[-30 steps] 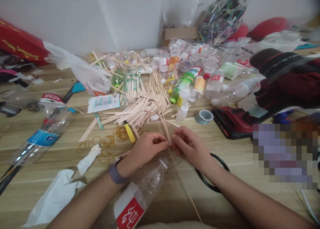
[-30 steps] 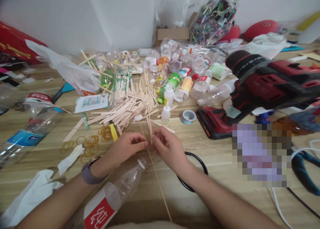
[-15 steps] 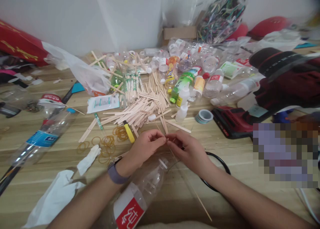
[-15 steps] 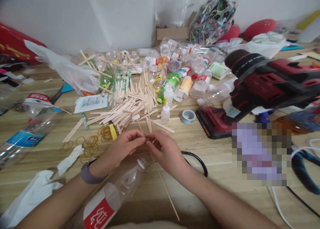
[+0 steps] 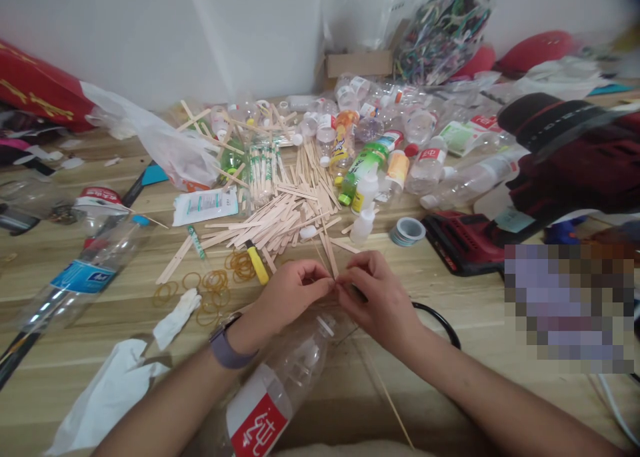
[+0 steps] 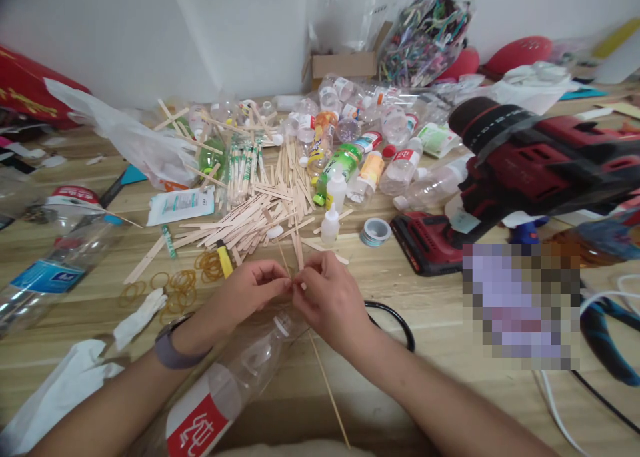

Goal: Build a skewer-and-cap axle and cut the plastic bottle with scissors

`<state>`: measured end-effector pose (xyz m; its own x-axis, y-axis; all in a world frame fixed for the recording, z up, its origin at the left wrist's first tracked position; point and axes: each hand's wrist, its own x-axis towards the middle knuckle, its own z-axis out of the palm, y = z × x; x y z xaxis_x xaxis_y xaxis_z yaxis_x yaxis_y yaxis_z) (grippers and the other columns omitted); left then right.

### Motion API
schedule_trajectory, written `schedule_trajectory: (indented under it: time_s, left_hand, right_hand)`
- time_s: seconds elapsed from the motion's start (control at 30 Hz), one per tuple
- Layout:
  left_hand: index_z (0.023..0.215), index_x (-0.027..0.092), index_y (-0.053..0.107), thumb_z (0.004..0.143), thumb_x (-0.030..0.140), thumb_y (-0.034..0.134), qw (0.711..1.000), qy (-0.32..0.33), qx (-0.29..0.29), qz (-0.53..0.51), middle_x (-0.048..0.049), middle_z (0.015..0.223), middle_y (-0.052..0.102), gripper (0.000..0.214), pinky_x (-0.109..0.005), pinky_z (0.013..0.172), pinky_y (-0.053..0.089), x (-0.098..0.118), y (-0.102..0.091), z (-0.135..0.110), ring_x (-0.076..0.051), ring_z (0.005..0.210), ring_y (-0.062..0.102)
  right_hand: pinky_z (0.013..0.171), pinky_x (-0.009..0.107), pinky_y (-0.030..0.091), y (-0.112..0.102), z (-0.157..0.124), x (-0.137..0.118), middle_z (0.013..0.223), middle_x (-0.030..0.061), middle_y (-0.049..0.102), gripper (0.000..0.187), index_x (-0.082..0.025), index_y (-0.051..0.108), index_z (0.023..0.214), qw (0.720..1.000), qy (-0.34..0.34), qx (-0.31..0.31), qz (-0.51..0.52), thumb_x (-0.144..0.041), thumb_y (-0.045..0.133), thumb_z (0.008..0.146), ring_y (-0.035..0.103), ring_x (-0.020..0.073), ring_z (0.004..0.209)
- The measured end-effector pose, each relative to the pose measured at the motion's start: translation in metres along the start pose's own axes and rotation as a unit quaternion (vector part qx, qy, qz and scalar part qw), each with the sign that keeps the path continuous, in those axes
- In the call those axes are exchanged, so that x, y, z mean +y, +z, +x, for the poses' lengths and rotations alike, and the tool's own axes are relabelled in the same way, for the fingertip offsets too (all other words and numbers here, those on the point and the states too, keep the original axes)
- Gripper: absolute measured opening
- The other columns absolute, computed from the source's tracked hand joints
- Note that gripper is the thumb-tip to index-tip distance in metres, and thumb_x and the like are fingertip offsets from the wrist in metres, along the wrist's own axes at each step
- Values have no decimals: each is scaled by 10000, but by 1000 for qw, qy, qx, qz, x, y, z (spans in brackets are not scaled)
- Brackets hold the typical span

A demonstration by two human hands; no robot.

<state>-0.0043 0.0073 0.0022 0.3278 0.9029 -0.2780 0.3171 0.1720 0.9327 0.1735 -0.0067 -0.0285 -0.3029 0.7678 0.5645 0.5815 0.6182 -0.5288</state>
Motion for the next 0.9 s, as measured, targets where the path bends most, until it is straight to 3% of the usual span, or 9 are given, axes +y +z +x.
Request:
schedule_trajectory:
  time_s: [0.1, 0.2, 0.33, 0.47, 0.53, 0.6, 0.7, 0.8, 0.9]
  left_hand:
    - [675, 183, 622, 759, 304, 637, 998, -19, -18, -55, 65, 534, 507, 148, -218, 496, 342, 1, -1, 1, -93, 504, 438]
    - [665, 181, 626, 760, 290, 644, 998, -11, -27, -57, 56, 568, 548, 146, -220, 521, 366, 2, -2, 1, -98, 538, 480]
    - [732, 175, 674, 807, 253, 633, 997, 56, 1, 58, 20, 687, 659, 116, -245, 616, 415, 1, -2, -2, -133, 658, 575]
    - [900, 172, 719, 879, 181, 563, 945, 180, 76, 261, -44, 851, 739, 158, -295, 717, 440, -5, 2, -6, -185, 789, 639]
    - [943, 175, 725, 893, 166, 544, 925, 218, 86, 299, -63, 907, 750, 187, -306, 745, 444, -8, 4, -7, -199, 839, 652]
    - [930, 182, 725, 888, 163, 541, 924, 229, 84, 294, -52, 880, 746, 189, -296, 737, 444, -8, 3, -7, -189, 821, 651]
    - [817, 182, 699, 844, 180, 566, 956, 185, 61, 221, 0, 716, 686, 135, -253, 638, 419, -4, 0, -6, -143, 675, 600]
    - [721, 174, 638, 809, 218, 566, 992, 102, -9, 79, 30, 633, 605, 122, -225, 575, 389, 0, -2, -3, -110, 597, 533]
    - [715, 169, 610, 788, 294, 590, 996, 6, -63, -66, 41, 599, 567, 147, -209, 513, 333, 0, -2, 1, -80, 523, 458]
  right_hand:
    - [707, 346, 497, -2, 0, 0, 1135, 156, 586, 123, -179, 634, 795, 991, -97, 36, -81, -137, 565, 886, 577, 222, 880]
    - [738, 353, 481, -4, 2, 1, 1064, 121, 657, 128, -187, 597, 812, 990, -135, -1, -45, -105, 553, 900, 597, 220, 870]
    - [641, 280, 451, -4, 5, 1, 785, 38, 637, 134, -195, 542, 791, 996, -44, -42, 61, -79, 519, 855, 577, 168, 715]
    - [571, 223, 432, -4, 6, -1, 698, 3, 595, 124, -193, 543, 769, 993, 46, -46, 98, -98, 504, 839, 550, 129, 625]
    - [548, 206, 430, -5, 6, -2, 666, -9, 593, 123, -190, 552, 762, 989, 79, -54, 116, -115, 507, 849, 551, 119, 595]
    - [528, 197, 431, -5, 6, -2, 643, -16, 595, 131, -190, 554, 753, 984, 98, -65, 133, -129, 505, 858, 555, 114, 574]
    - [521, 200, 432, -4, 6, -3, 651, -11, 603, 126, -189, 565, 773, 979, 118, -75, 149, -139, 500, 868, 559, 117, 575]
    - [612, 233, 472, -3, 6, -3, 824, 45, 644, 114, -192, 542, 765, 980, 108, -67, 153, -134, 507, 856, 604, 144, 719]
    - [663, 263, 487, 0, 5, -2, 917, 72, 632, 117, -195, 525, 770, 983, 80, -62, 153, -108, 504, 846, 610, 161, 801]
